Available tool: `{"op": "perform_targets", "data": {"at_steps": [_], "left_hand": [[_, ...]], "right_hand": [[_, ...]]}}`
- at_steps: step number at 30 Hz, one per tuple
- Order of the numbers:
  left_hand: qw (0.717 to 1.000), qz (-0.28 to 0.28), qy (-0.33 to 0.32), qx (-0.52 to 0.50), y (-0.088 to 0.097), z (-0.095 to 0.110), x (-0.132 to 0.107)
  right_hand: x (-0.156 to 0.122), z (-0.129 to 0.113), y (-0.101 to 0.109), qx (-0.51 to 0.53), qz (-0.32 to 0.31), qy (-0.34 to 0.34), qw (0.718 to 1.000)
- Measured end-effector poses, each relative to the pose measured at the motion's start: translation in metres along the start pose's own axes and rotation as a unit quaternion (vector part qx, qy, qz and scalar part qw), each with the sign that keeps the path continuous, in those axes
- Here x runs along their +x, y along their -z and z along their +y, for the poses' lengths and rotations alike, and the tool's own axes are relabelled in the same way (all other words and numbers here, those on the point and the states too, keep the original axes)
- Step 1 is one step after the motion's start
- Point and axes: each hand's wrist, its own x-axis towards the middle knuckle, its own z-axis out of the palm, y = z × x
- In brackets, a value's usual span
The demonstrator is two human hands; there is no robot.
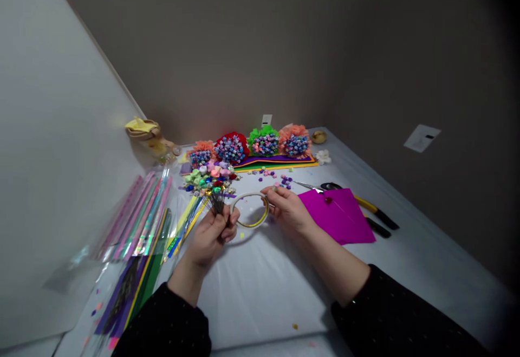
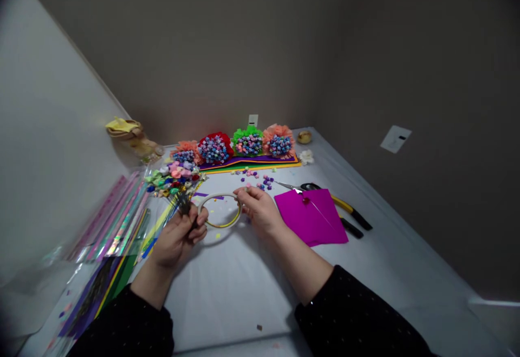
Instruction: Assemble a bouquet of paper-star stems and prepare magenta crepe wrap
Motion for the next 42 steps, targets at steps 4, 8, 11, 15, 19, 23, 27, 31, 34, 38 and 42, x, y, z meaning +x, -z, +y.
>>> {"op": "perform_targets", "data": {"at_steps": [4, 8, 11, 15, 19, 23, 27, 31, 34, 38, 42], "left_hand": [[1.0, 0.005, -0.006, 0.009, 0.0, 0.0, 0.0], [1.0, 0.017, -0.014, 0.005, 0.002, 0.001, 0.0], [1.0, 0.018, -0.013, 0.003, 0.003, 0.002, 0.0], [1.0, 0.009, 0.001, 0.0, 0.003, 0.002, -0.001], [1.0, 0.002, 0.005, 0.0, 0.004, 0.001, -0.002], [1.0, 0.023, -0.015, -0.003, 0.005, 0.003, -0.001], [0.999, 0.042, -0.027, -0.004, 0.002, 0.004, 0.0], [0.998, 0.053, -0.021, -0.001, 0.001, 0.005, 0.0], [0.997, 0.064, -0.034, -0.004, 0.002, 0.01, 0.0], [0.998, 0.06, -0.031, 0.002, 0.003, 0.014, -0.002], [0.999, 0.039, -0.024, 0.011, 0.004, 0.011, -0.003]], "right_hand": [[0.003, 0.001, 0.004, 0.024, 0.016, 0.008, 1.0], [0.007, -0.002, 0.009, 0.056, 0.014, -0.004, 0.998], [0.007, -0.006, 0.009, 0.068, 0.01, -0.022, 0.997], [0.004, -0.007, 0.006, 0.074, -0.028, -0.063, 0.995], [0.004, -0.005, 0.006, 0.072, -0.051, -0.075, 0.993], [0.008, -0.006, 0.007, 0.059, -0.041, -0.048, 0.996], [0.01, -0.007, 0.008, 0.04, -0.008, -0.022, 0.999], [0.016, -0.009, 0.016, -0.042, 0.028, 0.055, 0.997], [0.022, -0.012, 0.027, -0.211, 0.066, 0.132, 0.966], [0.025, -0.015, 0.036, -0.422, 0.118, 0.235, 0.868], [0.019, -0.016, 0.032, -0.343, 0.057, 0.113, 0.931]]}}
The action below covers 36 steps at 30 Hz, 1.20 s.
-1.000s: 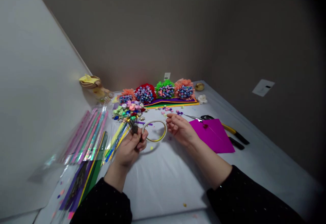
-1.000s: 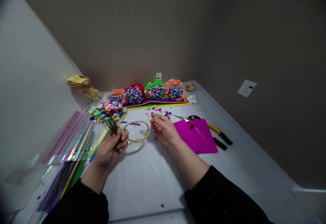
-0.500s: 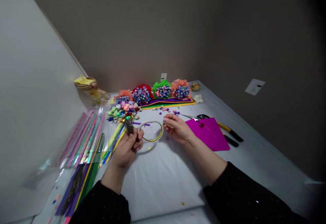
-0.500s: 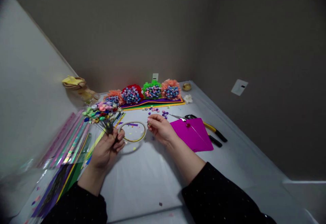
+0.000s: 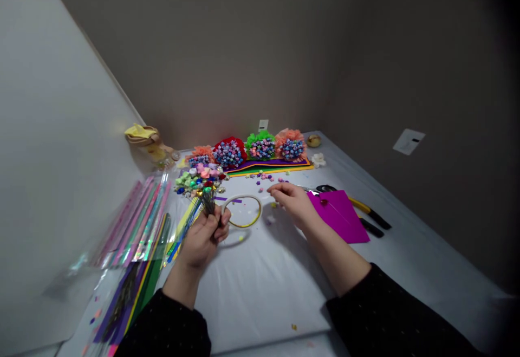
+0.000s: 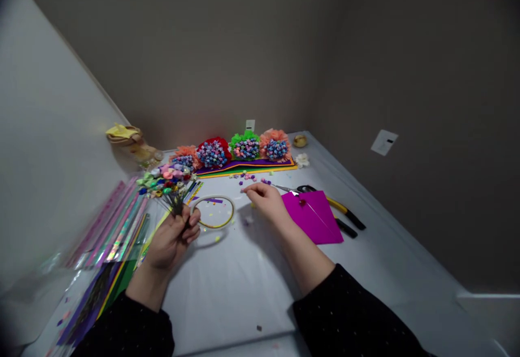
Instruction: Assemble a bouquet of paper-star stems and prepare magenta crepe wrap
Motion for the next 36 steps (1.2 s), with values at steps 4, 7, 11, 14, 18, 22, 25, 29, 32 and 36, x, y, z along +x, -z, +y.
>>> {"op": "perform_targets", "data": {"at_steps": [4, 7, 11, 14, 18, 22, 25, 29, 32, 36], "left_hand": [[1.0, -0.017, -0.009, 0.015, 0.002, -0.003, 0.0], [0.999, -0.026, -0.019, 0.034, 0.005, -0.005, 0.001], [0.996, -0.052, -0.033, 0.066, 0.009, -0.008, 0.003], [0.993, -0.069, -0.041, 0.091, 0.012, -0.011, 0.004], [0.989, -0.067, -0.048, 0.126, 0.014, -0.014, 0.005], [0.977, -0.041, -0.039, 0.203, 0.012, -0.016, 0.005], [0.965, -0.023, -0.02, 0.259, 0.005, -0.014, 0.006], [0.962, 0.054, -0.028, 0.265, -0.006, -0.012, 0.008], [0.967, 0.104, -0.028, 0.229, -0.016, -0.008, 0.006], [0.968, 0.104, 0.047, 0.223, -0.034, 0.002, -0.002]], "right_hand": [[-0.005, -0.006, -0.002, 0.152, -0.111, -0.124, 0.974], [-0.006, -0.011, -0.002, 0.214, -0.106, -0.156, 0.958], [-0.008, -0.017, 0.0, 0.212, -0.107, -0.146, 0.96], [-0.009, -0.017, 0.001, 0.188, -0.12, -0.137, 0.965], [-0.006, -0.011, 0.0, 0.103, -0.081, -0.091, 0.987], [-0.01, -0.011, 0.001, -0.062, 0.079, 0.139, 0.985], [-0.019, -0.017, 0.004, -0.144, 0.158, 0.346, 0.914], [-0.032, -0.029, 0.012, -0.19, 0.165, 0.503, 0.827], [-0.043, -0.044, 0.022, -0.208, 0.172, 0.534, 0.801], [-0.064, -0.07, 0.038, -0.25, 0.151, 0.531, 0.796]]}}
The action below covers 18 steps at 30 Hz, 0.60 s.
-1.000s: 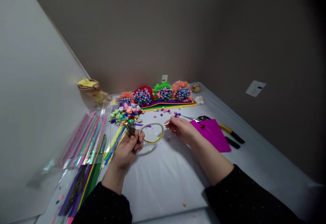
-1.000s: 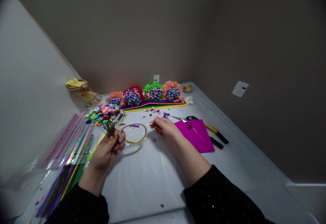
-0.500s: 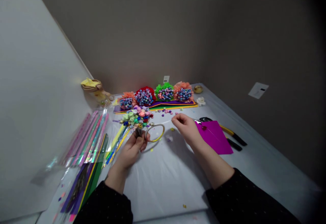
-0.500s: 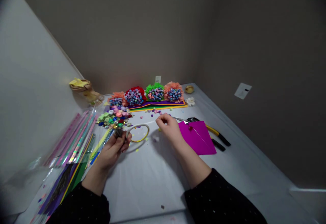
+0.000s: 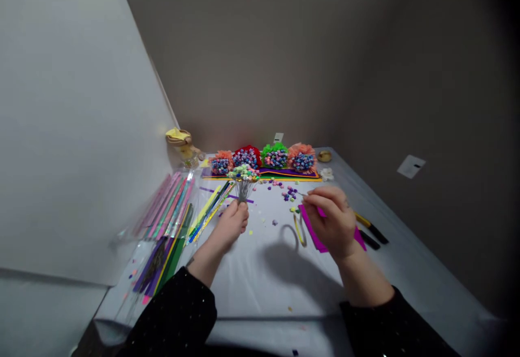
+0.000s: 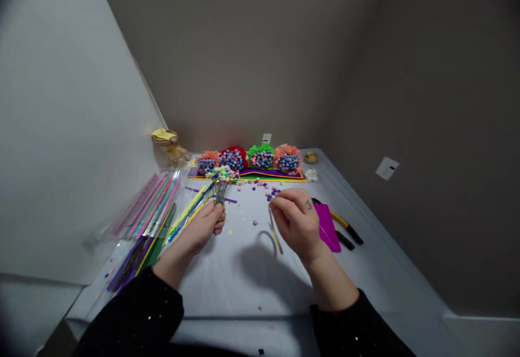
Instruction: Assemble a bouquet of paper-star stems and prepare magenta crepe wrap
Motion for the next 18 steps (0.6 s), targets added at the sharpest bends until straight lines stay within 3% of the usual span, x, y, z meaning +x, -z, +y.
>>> {"op": "perform_targets", "data": {"at_steps": [4, 9, 14, 18], "left_hand": [[0.994, -0.076, 0.077, 0.014, -0.013, 0.017, -0.012], [0.97, -0.167, 0.166, 0.06, -0.03, 0.037, -0.021], [0.942, -0.199, 0.165, 0.216, -0.032, 0.037, -0.024], [0.921, -0.189, 0.117, 0.32, -0.027, 0.025, -0.024]], "right_hand": [[0.008, -0.021, 0.017, -0.019, -0.081, 0.022, 0.996], [0.014, -0.038, 0.013, -0.031, -0.181, 0.064, 0.981], [0.023, -0.041, 0.004, -0.069, -0.229, 0.12, 0.964], [0.023, -0.044, -0.004, -0.078, -0.263, 0.13, 0.953]]}}
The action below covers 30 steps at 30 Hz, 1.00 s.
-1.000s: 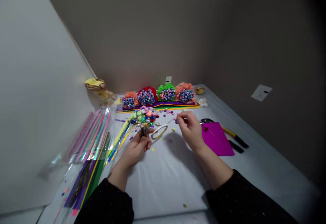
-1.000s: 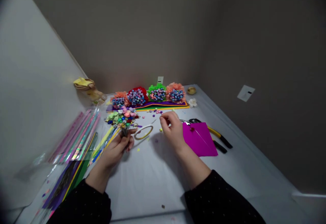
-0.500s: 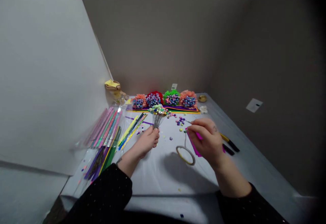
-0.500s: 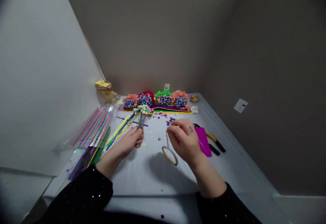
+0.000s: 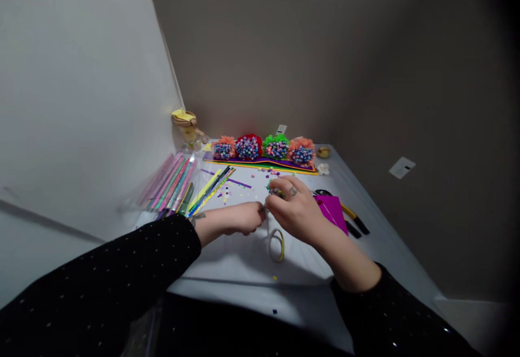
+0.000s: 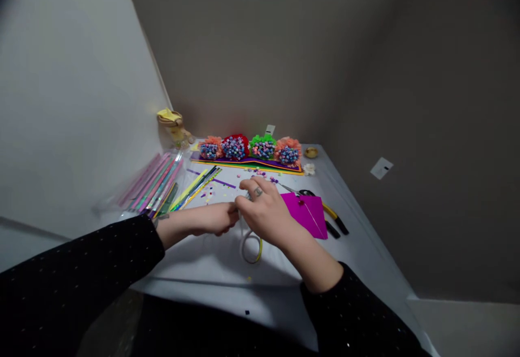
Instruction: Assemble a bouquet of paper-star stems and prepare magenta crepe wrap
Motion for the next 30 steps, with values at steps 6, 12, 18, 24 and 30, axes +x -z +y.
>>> {"op": "perform_targets", "data": {"at_steps": [6, 12, 18, 24, 30], "left_hand": [[0.996, 0.036, -0.05, 0.06, -0.002, -0.003, -0.001], [0.995, -0.011, -0.068, 0.067, 0.002, -0.001, -0.005], [0.993, 0.066, -0.088, 0.04, -0.003, -0.001, -0.001], [0.983, 0.149, -0.105, 0.025, -0.009, -0.002, 0.001], [0.975, 0.177, -0.136, -0.004, -0.022, -0.011, -0.003]], "right_hand": [[0.003, -0.004, -0.011, 0.003, -0.075, -0.007, 0.997], [0.001, -0.003, -0.016, 0.021, -0.091, -0.017, 0.995], [0.002, -0.004, -0.02, 0.027, -0.098, -0.045, 0.994], [-0.009, -0.01, -0.008, 0.039, 0.092, -0.154, 0.983], [-0.053, -0.03, -0.024, 0.319, 0.125, -0.449, 0.825]]}}
